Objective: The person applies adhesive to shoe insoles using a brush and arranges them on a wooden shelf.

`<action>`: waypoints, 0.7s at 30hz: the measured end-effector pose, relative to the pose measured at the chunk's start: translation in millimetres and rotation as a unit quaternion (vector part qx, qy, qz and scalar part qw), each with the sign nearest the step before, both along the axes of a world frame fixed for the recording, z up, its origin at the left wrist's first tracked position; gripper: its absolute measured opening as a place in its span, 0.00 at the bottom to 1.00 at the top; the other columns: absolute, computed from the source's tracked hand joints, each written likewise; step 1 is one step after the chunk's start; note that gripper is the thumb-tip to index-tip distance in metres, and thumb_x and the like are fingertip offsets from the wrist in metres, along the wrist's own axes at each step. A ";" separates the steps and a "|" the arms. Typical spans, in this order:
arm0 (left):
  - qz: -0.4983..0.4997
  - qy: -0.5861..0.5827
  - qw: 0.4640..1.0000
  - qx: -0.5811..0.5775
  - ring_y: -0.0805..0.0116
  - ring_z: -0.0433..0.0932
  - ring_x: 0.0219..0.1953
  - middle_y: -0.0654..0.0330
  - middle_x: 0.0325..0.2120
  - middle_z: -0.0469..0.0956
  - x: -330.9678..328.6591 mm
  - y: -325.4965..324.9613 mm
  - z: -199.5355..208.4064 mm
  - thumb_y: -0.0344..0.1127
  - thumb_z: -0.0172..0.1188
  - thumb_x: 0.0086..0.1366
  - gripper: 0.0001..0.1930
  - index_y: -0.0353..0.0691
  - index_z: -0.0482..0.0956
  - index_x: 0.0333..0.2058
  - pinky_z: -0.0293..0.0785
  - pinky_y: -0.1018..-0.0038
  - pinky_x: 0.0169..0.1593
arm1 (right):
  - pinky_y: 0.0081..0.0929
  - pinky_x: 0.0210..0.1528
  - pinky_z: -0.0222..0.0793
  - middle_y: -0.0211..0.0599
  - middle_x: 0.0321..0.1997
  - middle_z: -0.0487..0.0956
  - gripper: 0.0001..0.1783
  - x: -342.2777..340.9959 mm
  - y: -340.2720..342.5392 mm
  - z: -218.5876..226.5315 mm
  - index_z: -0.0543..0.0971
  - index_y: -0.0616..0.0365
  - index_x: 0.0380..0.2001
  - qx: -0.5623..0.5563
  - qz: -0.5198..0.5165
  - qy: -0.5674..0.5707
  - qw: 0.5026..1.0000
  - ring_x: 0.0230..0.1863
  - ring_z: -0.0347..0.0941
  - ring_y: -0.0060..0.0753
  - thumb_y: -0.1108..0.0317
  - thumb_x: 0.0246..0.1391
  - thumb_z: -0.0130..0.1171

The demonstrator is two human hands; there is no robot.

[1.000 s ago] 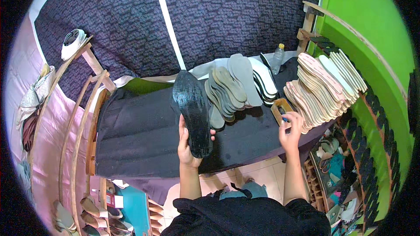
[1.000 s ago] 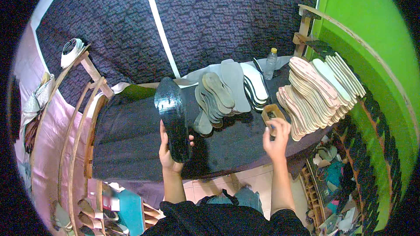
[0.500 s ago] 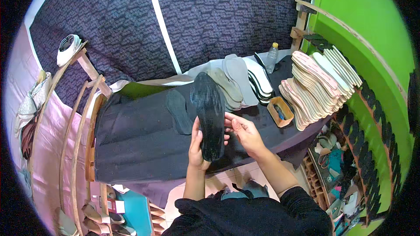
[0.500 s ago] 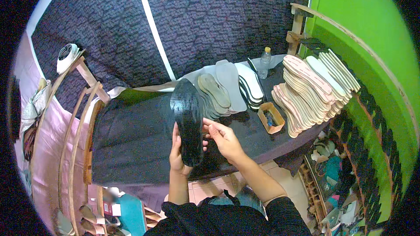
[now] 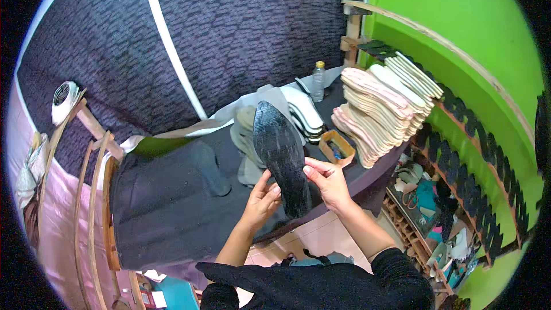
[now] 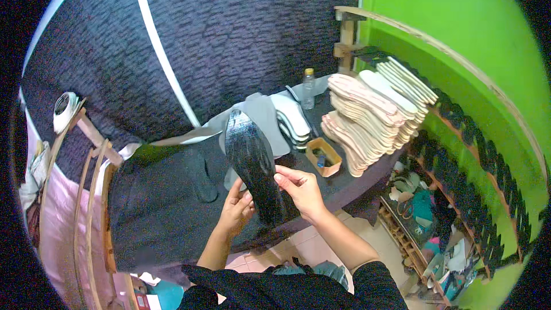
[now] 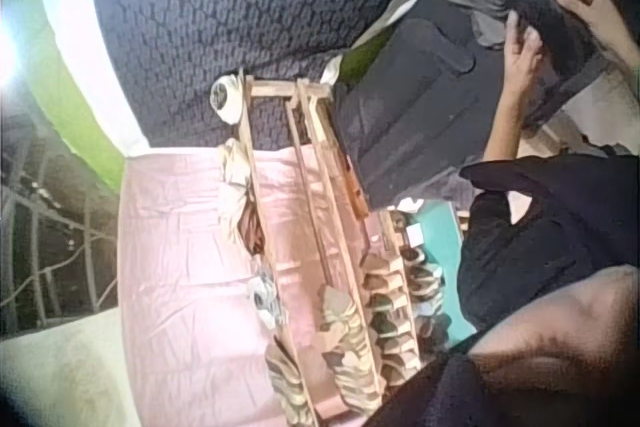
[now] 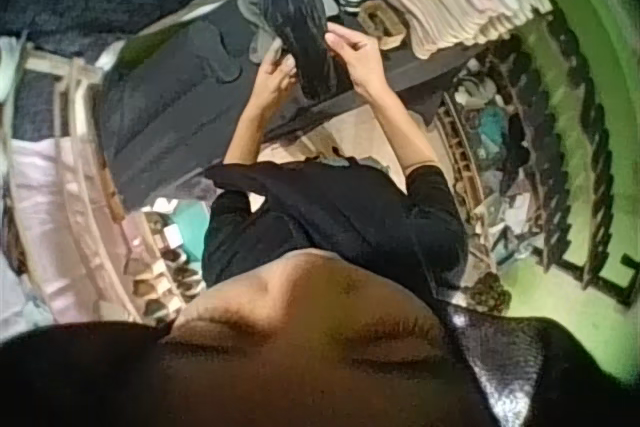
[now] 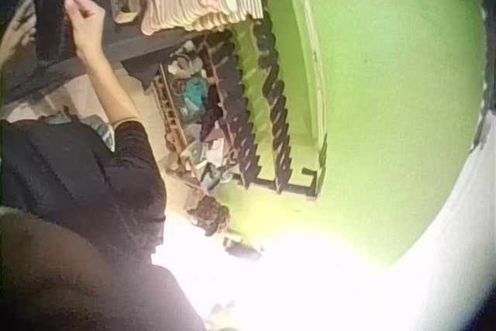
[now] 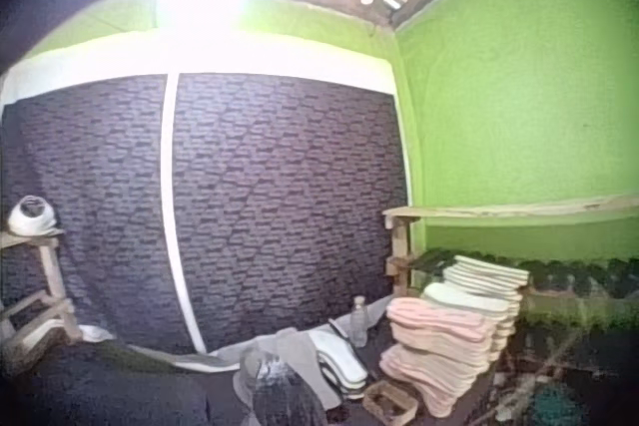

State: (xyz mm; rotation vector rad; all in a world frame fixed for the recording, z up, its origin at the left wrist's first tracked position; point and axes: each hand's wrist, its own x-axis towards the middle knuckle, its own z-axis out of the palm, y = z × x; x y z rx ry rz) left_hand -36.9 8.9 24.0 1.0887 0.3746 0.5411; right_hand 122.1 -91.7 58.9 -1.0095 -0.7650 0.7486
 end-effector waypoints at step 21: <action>-0.289 -0.306 0.907 0.009 0.46 0.77 0.38 0.45 0.45 0.72 189.8 -214.0 66.7 0.40 0.48 0.65 0.30 0.52 0.47 0.63 0.73 0.55 0.45 | 0.18 0.39 0.70 0.33 0.35 0.80 0.13 80.8 -312.4 43.3 0.78 0.64 0.40 0.073 -0.359 -0.047 0.929 0.33 0.73 0.17 0.74 0.48 0.62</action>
